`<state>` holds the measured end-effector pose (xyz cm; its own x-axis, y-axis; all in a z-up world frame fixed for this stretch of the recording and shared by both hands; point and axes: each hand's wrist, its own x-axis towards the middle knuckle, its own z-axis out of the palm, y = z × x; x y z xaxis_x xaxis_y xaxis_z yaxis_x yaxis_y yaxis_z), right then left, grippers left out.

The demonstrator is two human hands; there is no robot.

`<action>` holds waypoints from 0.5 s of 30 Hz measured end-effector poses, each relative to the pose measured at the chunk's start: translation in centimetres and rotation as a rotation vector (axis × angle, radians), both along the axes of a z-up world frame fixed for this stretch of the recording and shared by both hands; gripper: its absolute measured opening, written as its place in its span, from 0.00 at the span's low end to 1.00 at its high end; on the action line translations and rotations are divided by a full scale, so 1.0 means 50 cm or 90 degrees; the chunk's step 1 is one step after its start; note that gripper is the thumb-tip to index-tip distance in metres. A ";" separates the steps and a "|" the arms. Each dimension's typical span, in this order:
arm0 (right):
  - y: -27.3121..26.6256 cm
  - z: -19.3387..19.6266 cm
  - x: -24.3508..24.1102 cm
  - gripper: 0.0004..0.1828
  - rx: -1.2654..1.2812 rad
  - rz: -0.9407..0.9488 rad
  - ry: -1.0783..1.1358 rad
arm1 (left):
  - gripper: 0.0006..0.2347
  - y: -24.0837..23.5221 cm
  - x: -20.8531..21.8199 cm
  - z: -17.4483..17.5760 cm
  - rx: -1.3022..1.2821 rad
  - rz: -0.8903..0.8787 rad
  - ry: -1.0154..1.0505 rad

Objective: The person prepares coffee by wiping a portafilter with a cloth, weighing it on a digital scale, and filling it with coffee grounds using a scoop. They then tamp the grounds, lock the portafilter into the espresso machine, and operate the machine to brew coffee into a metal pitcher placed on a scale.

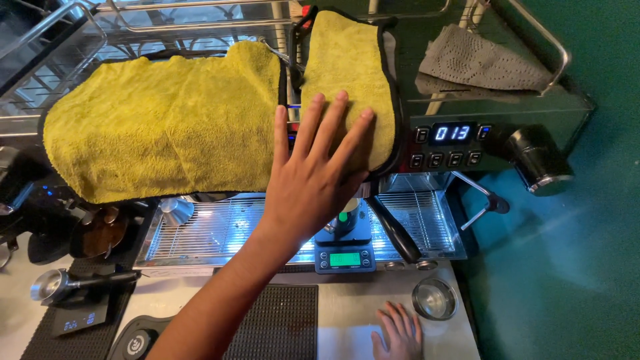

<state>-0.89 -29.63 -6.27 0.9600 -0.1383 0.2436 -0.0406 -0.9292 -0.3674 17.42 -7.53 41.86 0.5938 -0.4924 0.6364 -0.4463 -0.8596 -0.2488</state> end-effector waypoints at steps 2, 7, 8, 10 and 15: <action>-0.001 0.010 0.002 0.31 0.001 0.003 0.028 | 0.37 -0.003 -0.005 0.005 0.008 -0.001 0.017; -0.010 -0.010 0.001 0.32 -0.018 0.021 -0.006 | 0.36 -0.023 0.012 0.033 -0.010 -0.029 -0.022; -0.011 -0.010 0.001 0.32 -0.017 0.020 0.021 | 0.34 -0.027 0.025 0.032 -0.023 -0.043 -0.008; -0.009 -0.013 0.000 0.33 -0.017 0.021 0.048 | 0.33 -0.034 0.036 0.025 -0.036 -0.056 0.006; -0.010 0.006 0.007 0.33 -0.015 0.007 0.148 | 0.32 -0.043 0.026 0.002 -0.041 -0.064 -0.058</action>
<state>-0.52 -30.12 -5.97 0.9921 -0.1241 0.0182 -0.1114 -0.9380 -0.3282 18.71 -9.67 41.96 0.4811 -0.5032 0.7179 -0.5092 -0.8270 -0.2384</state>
